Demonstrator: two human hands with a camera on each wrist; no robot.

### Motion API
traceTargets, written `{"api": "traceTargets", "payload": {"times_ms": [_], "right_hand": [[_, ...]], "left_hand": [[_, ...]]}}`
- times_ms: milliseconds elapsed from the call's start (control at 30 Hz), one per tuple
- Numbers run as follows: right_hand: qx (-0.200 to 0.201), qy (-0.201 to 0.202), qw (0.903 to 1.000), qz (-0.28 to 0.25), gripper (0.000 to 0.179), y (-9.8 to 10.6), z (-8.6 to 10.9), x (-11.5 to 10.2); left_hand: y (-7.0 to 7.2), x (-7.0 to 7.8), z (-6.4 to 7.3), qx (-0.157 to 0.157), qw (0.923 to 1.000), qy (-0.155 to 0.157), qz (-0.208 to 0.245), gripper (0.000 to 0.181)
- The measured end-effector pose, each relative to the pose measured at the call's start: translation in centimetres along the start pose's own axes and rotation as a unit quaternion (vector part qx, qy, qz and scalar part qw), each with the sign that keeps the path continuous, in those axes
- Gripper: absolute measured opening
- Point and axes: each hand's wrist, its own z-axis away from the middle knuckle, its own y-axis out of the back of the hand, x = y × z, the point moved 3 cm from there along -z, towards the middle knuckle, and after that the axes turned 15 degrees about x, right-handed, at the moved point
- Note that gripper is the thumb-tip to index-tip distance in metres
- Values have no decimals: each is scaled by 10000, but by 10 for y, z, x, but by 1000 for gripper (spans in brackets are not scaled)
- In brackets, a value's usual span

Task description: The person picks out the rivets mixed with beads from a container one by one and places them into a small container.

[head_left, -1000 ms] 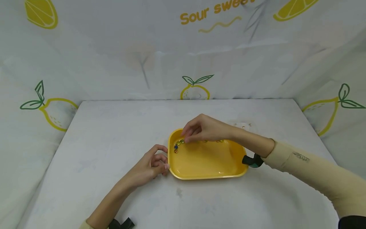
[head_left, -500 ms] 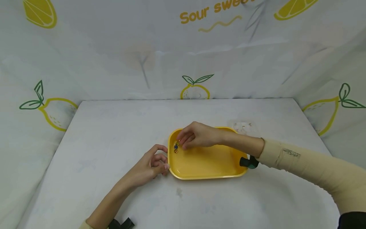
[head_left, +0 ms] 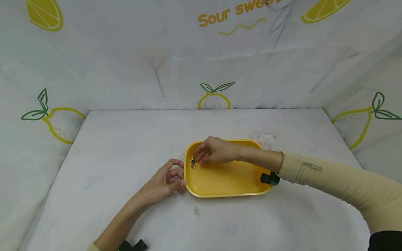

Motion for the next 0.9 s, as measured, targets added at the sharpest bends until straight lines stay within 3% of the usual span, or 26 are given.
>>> {"api": "traceTargets", "payload": {"times_ms": [667, 900], "right_hand": [[-284, -29, 9983, 512, 25, -10, -7, 3], [-169, 187, 9973, 692, 27, -10, -7, 2]], "left_hand": [[0, -1, 0, -18, 10000, -17, 42, 49], [0, -1, 0, 2, 10000, 2, 27, 50]]}}
